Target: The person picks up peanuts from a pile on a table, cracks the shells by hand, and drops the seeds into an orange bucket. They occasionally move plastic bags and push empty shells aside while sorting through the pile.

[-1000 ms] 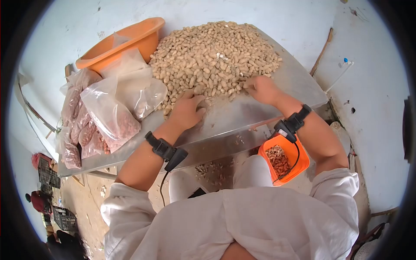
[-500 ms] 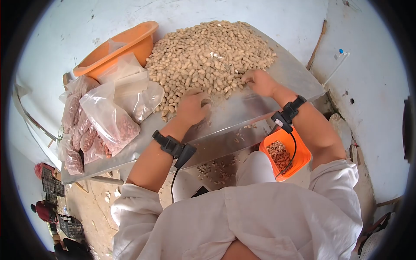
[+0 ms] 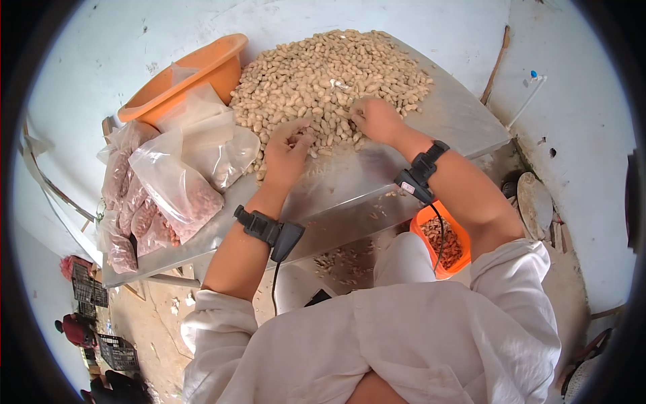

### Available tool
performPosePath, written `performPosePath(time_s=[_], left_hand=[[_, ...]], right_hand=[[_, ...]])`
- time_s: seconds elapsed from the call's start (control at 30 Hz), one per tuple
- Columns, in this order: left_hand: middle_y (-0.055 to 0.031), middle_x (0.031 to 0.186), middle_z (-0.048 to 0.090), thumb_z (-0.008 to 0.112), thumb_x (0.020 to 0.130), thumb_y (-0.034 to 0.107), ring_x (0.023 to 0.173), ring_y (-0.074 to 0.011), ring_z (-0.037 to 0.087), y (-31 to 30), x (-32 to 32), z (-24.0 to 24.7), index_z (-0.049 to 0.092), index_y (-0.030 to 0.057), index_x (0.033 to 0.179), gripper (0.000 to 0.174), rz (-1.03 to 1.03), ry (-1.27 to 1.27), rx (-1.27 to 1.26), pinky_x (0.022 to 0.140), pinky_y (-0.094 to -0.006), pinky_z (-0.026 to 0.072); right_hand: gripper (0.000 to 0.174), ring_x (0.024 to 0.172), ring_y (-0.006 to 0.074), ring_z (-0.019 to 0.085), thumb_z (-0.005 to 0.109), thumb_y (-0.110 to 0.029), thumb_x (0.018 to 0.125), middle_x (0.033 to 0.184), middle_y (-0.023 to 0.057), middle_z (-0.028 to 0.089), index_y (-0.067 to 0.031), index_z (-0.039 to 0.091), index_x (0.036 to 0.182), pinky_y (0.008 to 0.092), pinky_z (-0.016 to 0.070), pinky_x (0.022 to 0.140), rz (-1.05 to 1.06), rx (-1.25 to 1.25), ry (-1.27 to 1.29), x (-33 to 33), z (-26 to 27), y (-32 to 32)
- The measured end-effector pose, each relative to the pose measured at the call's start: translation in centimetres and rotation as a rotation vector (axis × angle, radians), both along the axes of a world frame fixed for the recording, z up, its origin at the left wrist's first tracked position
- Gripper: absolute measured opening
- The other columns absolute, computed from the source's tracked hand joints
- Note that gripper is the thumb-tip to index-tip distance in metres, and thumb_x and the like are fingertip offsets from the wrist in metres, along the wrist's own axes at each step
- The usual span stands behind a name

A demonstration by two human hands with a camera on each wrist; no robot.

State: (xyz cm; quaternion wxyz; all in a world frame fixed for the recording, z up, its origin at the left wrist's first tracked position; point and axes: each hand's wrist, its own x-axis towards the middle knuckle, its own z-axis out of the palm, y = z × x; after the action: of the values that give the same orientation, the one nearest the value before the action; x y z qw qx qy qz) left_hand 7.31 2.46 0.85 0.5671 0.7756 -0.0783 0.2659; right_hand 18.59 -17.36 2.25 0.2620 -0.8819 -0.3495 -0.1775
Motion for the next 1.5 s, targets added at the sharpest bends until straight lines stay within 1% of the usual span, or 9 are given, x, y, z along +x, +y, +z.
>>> performPosePath(time_s=[0.13,0.53,0.67,0.77,0.8,0.93,1.07,1.27,1.5], left_hand=[[-0.0021,0.079,0.057,0.054,0.085,0.001,0.062,-0.0086,0.052,0.0,1.5,0.5,0.054,-0.0037,0.117,0.032,-0.042,0.067,-0.409,0.054,-0.0201,0.042],[-0.0015,0.076,0.053,0.054,0.086,-0.002,0.061,-0.0097,0.048,1.8,4.5,-1.5,0.052,-0.0029,0.118,0.033,-0.327,0.054,-0.729,0.056,-0.0206,0.04],[-0.0002,0.077,0.052,0.055,0.086,0.0,0.061,-0.0082,0.047,3.0,5.0,-1.9,0.052,-0.0026,0.118,0.033,-0.304,0.006,-0.699,0.055,-0.0192,0.039],[0.0008,0.075,0.052,0.057,0.087,0.005,0.059,-0.0056,0.045,3.1,5.4,-1.8,0.052,-0.0022,0.118,0.033,-0.244,-0.019,-0.68,0.052,-0.0178,0.0381],[0.0012,0.075,0.052,0.057,0.087,0.007,0.059,-0.0053,0.045,2.9,5.3,-1.6,0.053,-0.0017,0.118,0.032,-0.222,-0.023,-0.671,0.052,-0.0178,0.0381],[0.0028,0.074,0.051,0.057,0.09,0.013,0.06,-0.0043,0.043,2.0,4.7,-0.6,0.057,0.0012,0.116,0.029,-0.14,-0.013,-0.71,0.051,-0.0177,0.0375],[0.0048,0.073,0.052,0.056,0.091,0.016,0.061,-0.003,0.043,2.4,4.8,-0.7,0.061,0.0031,0.112,0.025,-0.097,0.035,-0.68,0.054,-0.0168,0.0365],[0.0027,0.077,0.056,0.058,0.089,0.012,0.062,-0.0036,0.045,1.9,5.0,-0.9,0.062,0.0027,0.108,0.021,-0.114,0.04,-0.662,0.054,-0.017,0.0378],[-0.0002,0.079,0.06,0.06,0.088,0.01,0.062,-0.0049,0.05,2.2,5.8,-0.4,0.063,0.0012,0.099,0.015,-0.148,0.079,-0.792,0.053,-0.0171,0.0405]], right_hand=[[0.013,0.084,0.0357,0.058,0.057,-0.015,0.075,0.091,0.0181,0.059,-0.0046,0.062,0.081,0.0424,0.0476,0.074,-0.066,0.053,-0.087,1.4,-1.0,1.9],[0.008,0.085,0.0347,0.057,0.058,-0.009,0.074,0.091,0.0166,0.058,-0.0047,0.058,0.081,0.0417,0.0459,0.073,0.041,0.015,0.045,3.2,-1.1,3.7],[0.007,0.081,0.0328,0.057,0.059,-0.007,0.075,0.082,0.014,0.059,-0.005,0.056,0.081,0.0399,0.0458,0.07,0.031,-0.02,0.03,2.9,0.3,4.0],[0.007,0.074,0.0292,0.057,0.06,-0.009,0.078,0.08,0.0135,0.058,-0.0039,0.056,0.082,0.0361,0.0463,0.067,0.205,0.238,0.074,2.5,2.2,5.3],[0.01,0.069,0.0189,0.056,0.061,-0.01,0.081,0.078,0.0078,0.059,-0.0031,0.058,0.086,0.0293,0.0457,0.063,0.281,0.327,0.237,2.6,2.7,6.0],[0.013,0.069,0.0062,0.051,0.06,-0.012,0.084,0.078,-0.0018,0.058,-0.0029,0.063,0.093,0.0207,0.0428,0.061,0.546,0.635,0.669,0.8,3.9,8.8],[0.017,0.068,0.0046,0.051,0.057,-0.01,0.087,0.087,-0.0009,0.061,-0.0028,0.062,0.102,0.0175,0.042,0.059,0.753,0.607,0.818,2.2,1.2,10.2],[0.019,0.068,0.0056,0.054,0.06,-0.007,0.085,0.087,-0.0001,0.061,-0.0019,0.062,0.103,0.0192,0.0451,0.057,0.764,0.756,0.984,2.4,0.4,9.4],[0.023,0.074,0.0069,0.057,0.06,-0.004,0.082,0.084,0.0015,0.062,-0.0022,0.063,0.105,0.0221,0.0476,0.067,0.767,0.633,0.719,1.5,0.6,9.2]])
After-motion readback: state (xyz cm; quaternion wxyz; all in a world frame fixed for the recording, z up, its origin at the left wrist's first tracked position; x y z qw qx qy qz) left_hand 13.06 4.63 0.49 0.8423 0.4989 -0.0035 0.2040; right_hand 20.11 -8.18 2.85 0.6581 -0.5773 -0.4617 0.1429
